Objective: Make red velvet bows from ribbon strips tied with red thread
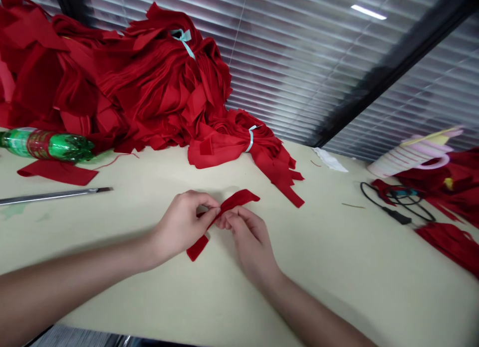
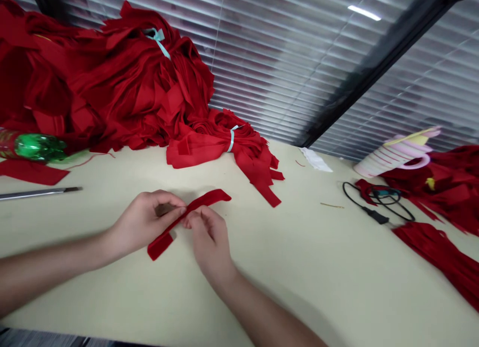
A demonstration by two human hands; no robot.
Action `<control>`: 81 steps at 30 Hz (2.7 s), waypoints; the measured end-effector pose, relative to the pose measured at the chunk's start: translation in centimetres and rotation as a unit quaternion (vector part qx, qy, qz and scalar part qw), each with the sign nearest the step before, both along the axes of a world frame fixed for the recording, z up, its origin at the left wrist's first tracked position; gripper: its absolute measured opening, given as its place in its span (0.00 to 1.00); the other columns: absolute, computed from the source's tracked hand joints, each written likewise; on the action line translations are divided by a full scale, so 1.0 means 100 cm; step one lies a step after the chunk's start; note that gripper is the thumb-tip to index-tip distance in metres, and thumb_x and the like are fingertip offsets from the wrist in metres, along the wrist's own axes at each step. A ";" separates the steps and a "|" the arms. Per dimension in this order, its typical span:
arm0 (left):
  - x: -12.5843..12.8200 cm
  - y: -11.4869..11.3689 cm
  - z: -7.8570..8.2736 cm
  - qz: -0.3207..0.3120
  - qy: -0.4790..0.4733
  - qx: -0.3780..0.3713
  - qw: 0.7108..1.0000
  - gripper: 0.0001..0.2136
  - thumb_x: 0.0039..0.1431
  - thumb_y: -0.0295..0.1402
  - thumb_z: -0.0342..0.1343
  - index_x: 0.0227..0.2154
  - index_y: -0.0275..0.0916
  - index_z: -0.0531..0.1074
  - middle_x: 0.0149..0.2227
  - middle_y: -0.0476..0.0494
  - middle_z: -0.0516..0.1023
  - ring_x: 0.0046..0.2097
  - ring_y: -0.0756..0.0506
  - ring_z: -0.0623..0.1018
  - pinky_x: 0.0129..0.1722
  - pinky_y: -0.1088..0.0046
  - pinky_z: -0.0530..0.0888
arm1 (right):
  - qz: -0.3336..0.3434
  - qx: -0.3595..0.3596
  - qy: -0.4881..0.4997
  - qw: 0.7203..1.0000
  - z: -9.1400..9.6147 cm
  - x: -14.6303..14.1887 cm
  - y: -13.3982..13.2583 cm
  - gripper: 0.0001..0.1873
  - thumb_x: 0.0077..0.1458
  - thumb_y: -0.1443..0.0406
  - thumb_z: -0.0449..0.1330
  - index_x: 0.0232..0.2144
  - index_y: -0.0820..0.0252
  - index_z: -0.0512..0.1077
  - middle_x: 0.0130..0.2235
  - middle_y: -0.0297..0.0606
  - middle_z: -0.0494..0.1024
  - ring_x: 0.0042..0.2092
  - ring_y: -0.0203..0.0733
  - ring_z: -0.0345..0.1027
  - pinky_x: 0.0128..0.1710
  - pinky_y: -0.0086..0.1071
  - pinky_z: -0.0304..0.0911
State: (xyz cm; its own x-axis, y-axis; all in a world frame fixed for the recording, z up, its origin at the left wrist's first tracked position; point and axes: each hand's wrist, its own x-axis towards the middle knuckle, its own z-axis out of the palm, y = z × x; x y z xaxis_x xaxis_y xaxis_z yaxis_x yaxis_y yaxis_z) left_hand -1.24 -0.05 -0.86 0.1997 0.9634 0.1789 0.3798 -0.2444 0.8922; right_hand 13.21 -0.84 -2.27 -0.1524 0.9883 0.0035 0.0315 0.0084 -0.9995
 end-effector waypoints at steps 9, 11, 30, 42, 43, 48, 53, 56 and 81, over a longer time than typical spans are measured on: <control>-0.002 -0.001 0.012 0.033 -0.044 -0.123 0.991 0.06 0.45 0.33 0.60 0.29 0.41 0.78 0.25 0.50 0.78 0.24 0.50 0.73 0.21 0.77 0.67 | -0.006 0.129 -0.039 0.991 0.002 0.004 -0.008 0.13 0.55 0.67 0.49 0.19 0.59 0.60 0.23 0.32 0.64 0.29 0.35 0.60 0.30 0.30 0.56; -0.001 -0.003 0.014 0.040 -0.033 -0.105 0.993 0.06 0.44 0.32 0.60 0.28 0.41 0.78 0.26 0.50 0.79 0.26 0.49 0.73 0.22 0.77 0.67 | -0.002 0.162 -0.059 0.985 0.001 0.005 -0.009 0.12 0.55 0.68 0.49 0.20 0.59 0.60 0.23 0.31 0.63 0.28 0.35 0.58 0.28 0.30 0.55; 0.003 -0.004 0.015 0.094 -0.159 -0.125 0.975 0.05 0.43 0.29 0.61 0.26 0.36 0.77 0.24 0.47 0.79 0.24 0.49 0.76 0.23 0.77 0.73 | -0.011 0.068 -0.044 0.997 0.016 0.003 -0.008 0.12 0.50 0.66 0.52 0.17 0.59 0.59 0.21 0.31 0.61 0.26 0.34 0.54 0.24 0.29 0.50; -0.002 -0.007 0.015 0.139 -0.047 0.169 0.975 0.04 0.46 0.27 0.60 0.27 0.40 0.76 0.31 0.48 0.79 0.37 0.47 0.77 0.38 0.71 0.75 | -0.034 0.083 -0.100 0.991 0.019 0.003 -0.003 0.09 0.49 0.64 0.56 0.20 0.62 0.68 0.18 0.28 0.57 0.20 0.30 0.47 0.19 0.27 0.46; -0.001 -0.008 0.014 0.124 -0.033 0.209 0.969 0.04 0.46 0.26 0.60 0.26 0.40 0.76 0.30 0.48 0.78 0.37 0.46 0.76 0.39 0.69 0.74 | -0.043 0.098 -0.094 0.990 0.020 0.001 -0.004 0.09 0.50 0.64 0.56 0.21 0.62 0.69 0.18 0.28 0.57 0.21 0.30 0.47 0.19 0.27 0.46; 0.002 -0.012 0.011 0.087 -0.015 0.284 0.955 0.05 0.48 0.25 0.60 0.28 0.41 0.76 0.29 0.47 0.78 0.36 0.46 0.75 0.41 0.64 0.73 | -0.068 0.124 -0.076 0.987 0.021 -0.002 -0.008 0.11 0.52 0.62 0.57 0.21 0.61 0.70 0.18 0.27 0.53 0.21 0.30 0.46 0.20 0.27 0.47; 0.003 -0.009 0.008 0.079 -0.047 0.239 0.967 0.04 0.49 0.25 0.59 0.28 0.41 0.75 0.31 0.47 0.77 0.37 0.46 0.75 0.39 0.67 0.73 | -0.068 0.127 -0.078 0.986 0.019 0.002 -0.005 0.13 0.52 0.61 0.58 0.19 0.61 0.68 0.19 0.27 0.52 0.22 0.30 0.46 0.21 0.27 0.47; 0.002 -0.008 0.008 0.064 -0.058 0.233 0.969 0.05 0.48 0.24 0.59 0.28 0.40 0.75 0.31 0.47 0.77 0.38 0.47 0.75 0.39 0.68 0.73 | -0.062 0.129 -0.065 0.988 0.019 0.003 -0.005 0.12 0.52 0.63 0.58 0.19 0.61 0.68 0.19 0.27 0.52 0.22 0.30 0.46 0.21 0.27 0.48; 0.003 -0.014 0.018 0.084 -0.055 0.016 0.995 0.03 0.49 0.33 0.60 0.28 0.42 0.76 0.30 0.51 0.79 0.30 0.50 0.75 0.30 0.77 0.70 | -0.073 0.101 -0.030 0.992 0.018 0.001 -0.004 0.15 0.48 0.66 0.57 0.15 0.59 0.57 0.18 0.26 0.48 0.21 0.29 0.43 0.19 0.27 0.45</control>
State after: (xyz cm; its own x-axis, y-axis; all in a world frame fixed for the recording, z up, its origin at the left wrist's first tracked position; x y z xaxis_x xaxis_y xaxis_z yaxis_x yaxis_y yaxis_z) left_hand -0.95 -1.49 0.96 0.0132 0.9749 0.2225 0.3182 -0.2150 0.9233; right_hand 13.29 -1.23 -0.44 -0.0142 0.9801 0.1981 0.1066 0.1985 -0.9743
